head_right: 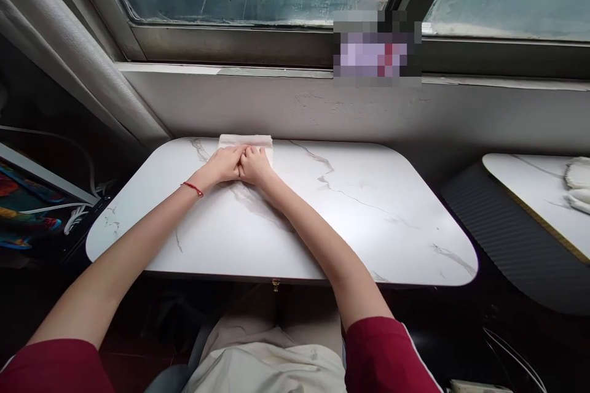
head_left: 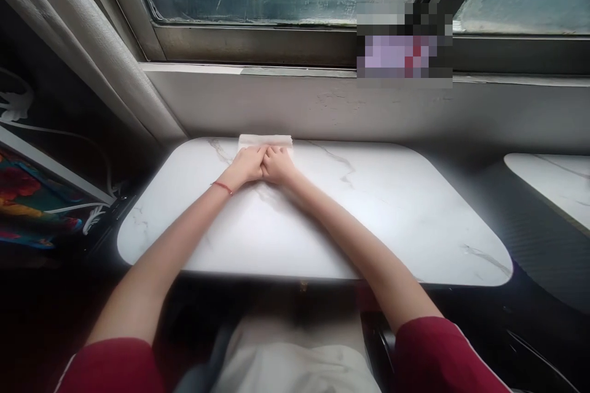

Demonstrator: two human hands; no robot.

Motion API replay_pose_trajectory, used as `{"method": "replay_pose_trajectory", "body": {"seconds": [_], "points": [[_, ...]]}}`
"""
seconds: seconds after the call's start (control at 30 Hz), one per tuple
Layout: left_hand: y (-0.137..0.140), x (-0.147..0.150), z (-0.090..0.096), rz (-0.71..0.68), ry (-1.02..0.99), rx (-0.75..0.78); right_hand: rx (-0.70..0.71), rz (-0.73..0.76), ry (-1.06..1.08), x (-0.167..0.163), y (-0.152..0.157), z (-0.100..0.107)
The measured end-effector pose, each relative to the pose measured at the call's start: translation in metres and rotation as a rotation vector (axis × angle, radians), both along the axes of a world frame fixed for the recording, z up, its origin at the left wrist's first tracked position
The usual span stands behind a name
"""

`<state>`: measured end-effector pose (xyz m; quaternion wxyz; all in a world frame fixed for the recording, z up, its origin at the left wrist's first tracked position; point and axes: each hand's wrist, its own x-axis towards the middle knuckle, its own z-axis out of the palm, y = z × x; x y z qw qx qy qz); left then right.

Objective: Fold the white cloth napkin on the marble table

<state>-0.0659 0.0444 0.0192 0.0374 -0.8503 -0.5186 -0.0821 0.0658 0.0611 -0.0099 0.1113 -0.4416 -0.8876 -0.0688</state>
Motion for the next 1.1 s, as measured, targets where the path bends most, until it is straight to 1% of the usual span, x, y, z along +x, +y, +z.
{"method": "replay_pose_trajectory", "body": {"seconds": [0.1, 0.2, 0.3, 0.37, 0.47, 0.57, 0.63, 0.73, 0.93, 1.0, 1.1], "points": [[-0.033, -0.005, 0.005, -0.042, 0.026, 0.015, 0.013, 0.055, -0.07, 0.008, -0.039, 0.01], [-0.072, -0.006, 0.009, -0.118, -0.029, -0.007, 0.018, 0.13, -0.122, 0.019, -0.087, 0.015], [-0.106, -0.002, 0.01, -0.21, -0.081, -0.017, 0.053, 0.186, -0.151, 0.028, -0.126, 0.013], [-0.121, 0.002, 0.007, -0.235, -0.105, -0.003, 0.091, 0.202, -0.17, 0.03, -0.14, 0.009], [-0.127, 0.001, -0.003, -0.214, -0.212, 0.028, 0.13, 0.232, -0.194, 0.027, -0.142, 0.006], [-0.122, -0.007, -0.011, -0.2, -0.328, 0.002, 0.141, 0.308, -0.186, 0.021, -0.133, 0.006], [-0.119, -0.011, -0.013, -0.188, -0.359, -0.02, 0.138, 0.327, -0.18, 0.019, -0.129, 0.007], [-0.117, -0.013, -0.013, -0.182, -0.359, -0.017, 0.129, 0.289, -0.188, 0.018, -0.13, 0.01], [-0.118, -0.005, -0.009, -0.168, -0.302, 0.001, 0.124, 0.214, -0.166, 0.021, -0.14, 0.011], [-0.125, -0.004, -0.008, -0.151, -0.292, -0.019, 0.132, 0.212, -0.173, 0.022, -0.147, 0.01], [-0.147, -0.006, -0.007, -0.14, -0.279, -0.046, 0.175, 0.254, -0.186, 0.022, -0.166, 0.01]]}}
